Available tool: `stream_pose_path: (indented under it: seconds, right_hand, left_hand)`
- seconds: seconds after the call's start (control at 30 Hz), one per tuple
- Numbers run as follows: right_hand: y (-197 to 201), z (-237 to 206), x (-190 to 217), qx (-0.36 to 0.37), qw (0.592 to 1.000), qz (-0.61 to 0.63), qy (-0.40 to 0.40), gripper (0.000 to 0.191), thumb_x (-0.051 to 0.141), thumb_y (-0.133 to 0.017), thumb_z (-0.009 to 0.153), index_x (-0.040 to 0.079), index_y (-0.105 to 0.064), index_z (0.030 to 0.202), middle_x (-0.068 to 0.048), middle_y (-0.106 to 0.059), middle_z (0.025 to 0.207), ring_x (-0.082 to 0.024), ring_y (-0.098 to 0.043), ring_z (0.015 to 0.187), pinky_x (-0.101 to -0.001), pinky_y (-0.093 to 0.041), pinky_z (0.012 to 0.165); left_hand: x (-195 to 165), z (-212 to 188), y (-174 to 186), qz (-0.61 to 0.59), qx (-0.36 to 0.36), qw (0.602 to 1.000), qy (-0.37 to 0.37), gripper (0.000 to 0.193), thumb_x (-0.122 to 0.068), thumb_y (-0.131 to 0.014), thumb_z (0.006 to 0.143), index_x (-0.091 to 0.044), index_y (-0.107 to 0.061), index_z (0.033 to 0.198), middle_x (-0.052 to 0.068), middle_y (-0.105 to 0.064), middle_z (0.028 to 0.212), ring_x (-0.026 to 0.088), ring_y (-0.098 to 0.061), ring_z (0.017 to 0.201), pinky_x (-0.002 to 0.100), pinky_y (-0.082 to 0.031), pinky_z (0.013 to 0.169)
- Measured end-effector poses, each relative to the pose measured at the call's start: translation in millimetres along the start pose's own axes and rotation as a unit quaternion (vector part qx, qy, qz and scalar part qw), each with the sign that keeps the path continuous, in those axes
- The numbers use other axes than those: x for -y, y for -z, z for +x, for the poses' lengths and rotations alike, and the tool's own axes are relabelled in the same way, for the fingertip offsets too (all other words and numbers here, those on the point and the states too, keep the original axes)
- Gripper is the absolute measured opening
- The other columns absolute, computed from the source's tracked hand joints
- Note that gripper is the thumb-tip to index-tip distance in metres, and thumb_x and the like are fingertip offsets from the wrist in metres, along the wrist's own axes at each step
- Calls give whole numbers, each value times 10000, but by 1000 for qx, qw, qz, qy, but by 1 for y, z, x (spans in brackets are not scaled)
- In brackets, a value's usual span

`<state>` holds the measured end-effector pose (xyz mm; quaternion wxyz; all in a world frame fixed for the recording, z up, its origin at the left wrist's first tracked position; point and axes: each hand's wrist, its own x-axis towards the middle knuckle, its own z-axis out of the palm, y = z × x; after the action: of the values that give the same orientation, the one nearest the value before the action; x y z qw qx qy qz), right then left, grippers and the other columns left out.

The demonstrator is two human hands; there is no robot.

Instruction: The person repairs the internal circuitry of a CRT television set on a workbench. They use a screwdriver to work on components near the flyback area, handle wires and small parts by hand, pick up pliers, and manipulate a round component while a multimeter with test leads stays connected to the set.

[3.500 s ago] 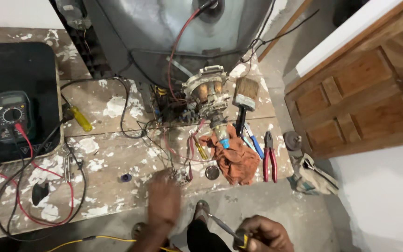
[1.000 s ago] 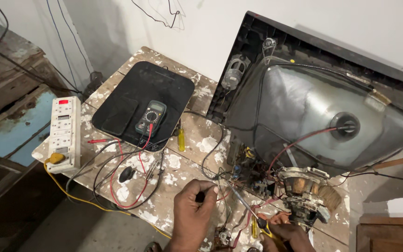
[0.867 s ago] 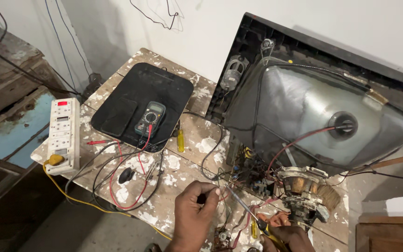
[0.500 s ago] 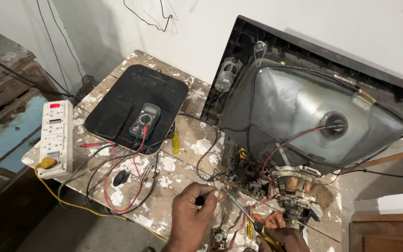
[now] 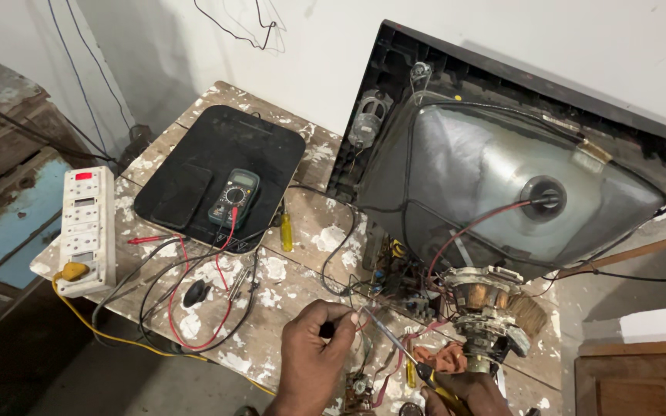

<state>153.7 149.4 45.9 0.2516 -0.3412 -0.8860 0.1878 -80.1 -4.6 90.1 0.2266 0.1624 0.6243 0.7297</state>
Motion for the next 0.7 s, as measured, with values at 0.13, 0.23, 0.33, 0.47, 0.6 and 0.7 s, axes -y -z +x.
stream_pose_path:
  seconds: [0.13,0.23,0.33,0.47,0.6,0.7]
  right_hand:
    - [1,0,-18,-8,998,18,58,296,194,-900,642,78,-779,886,-131,-722,783,-259,-759,741,-390,-604,716]
    - [0,3,-30,30,997,32,56,271,192,-904,665,80,-789,883,-128,-725,748,-254,-742,703,-386,-598,665]
    - [-1,4,-34,60,995,43,64,266,201,-909,681,72,-785,878,-120,-737,729,-244,-733,678,-374,-603,632]
    - [-3,-2,-28,-1,997,17,74,267,193,-892,662,66,-780,868,-137,-707,754,-267,-739,696,-392,-589,666]
    - [0,-4,-23,-31,996,46,66,260,200,-887,683,67,-749,857,-133,-699,760,-254,-744,689,-382,-586,645]
    - [2,0,-24,-5,996,29,85,261,201,-872,699,58,-746,878,-132,-700,747,-254,-743,655,-376,-593,621]
  left_hand:
    - [1,-2,0,-5,5,1000,9,40,-25,-727,874,10,-737,891,-8,-661,660,19,-527,565,222,-440,494]
    - [0,-3,-1,-15,7,1000,15,52,-33,-738,883,15,-741,900,-4,-641,651,22,-503,566,225,-419,491]
    - [-2,-4,-2,-16,7,1000,10,55,-33,-727,888,17,-731,910,-7,-658,665,18,-524,571,221,-442,497]
    - [-5,-4,-2,-19,10,1000,4,61,-37,-713,901,23,-720,912,-2,-662,680,24,-525,578,230,-444,498]
    - [-7,-5,0,12,23,999,-26,66,-45,-696,913,15,-716,932,12,-676,712,35,-535,609,241,-456,525]
    - [-8,-5,0,22,20,999,-39,72,-57,-685,925,10,-708,940,26,-674,733,49,-556,627,253,-477,544]
